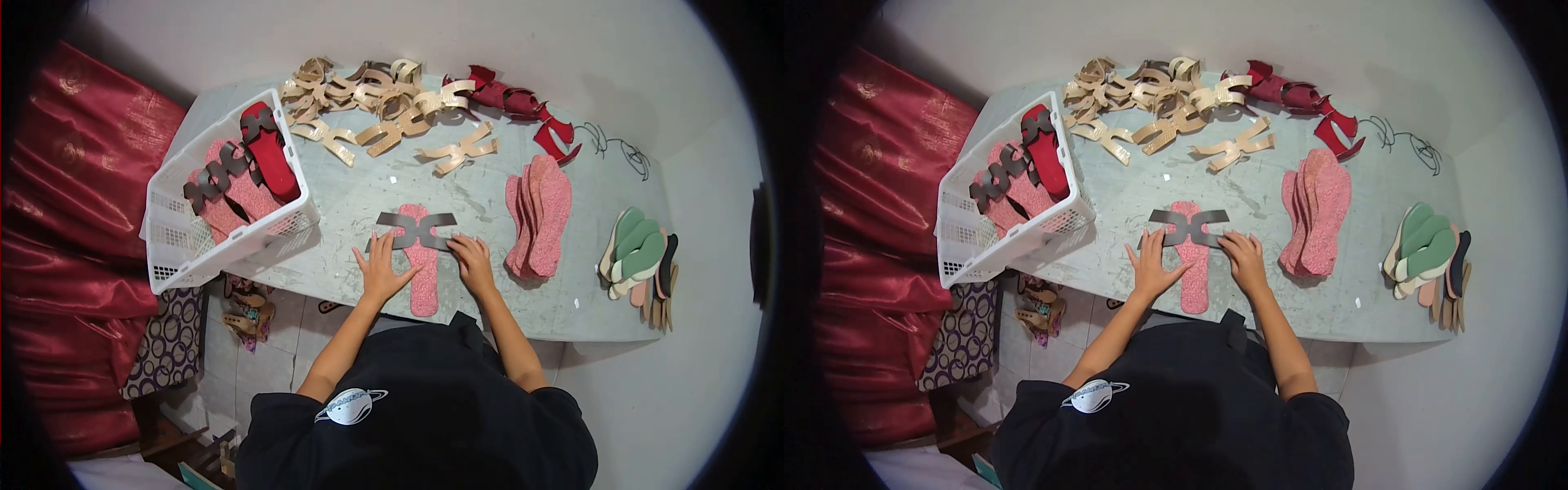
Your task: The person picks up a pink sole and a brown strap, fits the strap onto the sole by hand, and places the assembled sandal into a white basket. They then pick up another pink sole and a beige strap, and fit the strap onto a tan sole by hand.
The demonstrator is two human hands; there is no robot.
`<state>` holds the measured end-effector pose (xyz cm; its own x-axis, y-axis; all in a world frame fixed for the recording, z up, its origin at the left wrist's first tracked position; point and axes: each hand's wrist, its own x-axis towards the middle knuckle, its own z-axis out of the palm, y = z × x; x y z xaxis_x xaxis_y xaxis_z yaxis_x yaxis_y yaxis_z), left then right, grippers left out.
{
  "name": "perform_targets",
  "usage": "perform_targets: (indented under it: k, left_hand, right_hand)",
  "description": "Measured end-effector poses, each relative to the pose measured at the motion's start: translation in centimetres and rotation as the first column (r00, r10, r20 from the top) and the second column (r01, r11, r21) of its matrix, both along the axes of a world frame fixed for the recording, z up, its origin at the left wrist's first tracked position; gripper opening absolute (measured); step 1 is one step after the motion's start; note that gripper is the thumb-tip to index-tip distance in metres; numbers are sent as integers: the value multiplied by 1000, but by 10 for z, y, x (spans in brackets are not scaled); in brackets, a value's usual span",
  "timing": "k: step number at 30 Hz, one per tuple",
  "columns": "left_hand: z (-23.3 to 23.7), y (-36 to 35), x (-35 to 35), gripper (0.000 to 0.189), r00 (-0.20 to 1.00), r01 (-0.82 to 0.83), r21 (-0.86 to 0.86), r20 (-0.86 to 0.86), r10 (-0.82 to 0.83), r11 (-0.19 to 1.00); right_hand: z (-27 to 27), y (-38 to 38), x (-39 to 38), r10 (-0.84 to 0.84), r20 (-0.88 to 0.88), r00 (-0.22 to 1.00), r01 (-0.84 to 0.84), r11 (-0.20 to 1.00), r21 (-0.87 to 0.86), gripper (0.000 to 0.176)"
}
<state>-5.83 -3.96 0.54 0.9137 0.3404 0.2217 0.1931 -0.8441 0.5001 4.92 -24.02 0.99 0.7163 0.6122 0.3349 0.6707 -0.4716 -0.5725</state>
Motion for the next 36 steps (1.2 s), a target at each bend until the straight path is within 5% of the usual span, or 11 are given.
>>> perform_targets:
  k: [10, 25, 32, 36]
  left_hand:
    - [5, 5, -2, 72, 999, 27, -54, -43, -30, 998]
    - [9, 5, 3, 70, 997, 34, -46, -68, -37, 998]
    - [7, 18, 17, 79, 1000, 10, -78, 17, -8, 997]
    - [24, 42, 53, 97, 974, 224, -181, 7, -226, 958]
  right_hand:
    - [2, 4, -2, -14, 17, 1000, 15, 1000, -25, 32]
    - [4, 5, -3, -51, 10, 999, 52, 998, -45, 31]
    - [1, 3, -1, -51, 0, 999, 51, 997, -50, 30]
    - [2, 3, -3, -47, 4, 999, 47, 998, -44, 31]
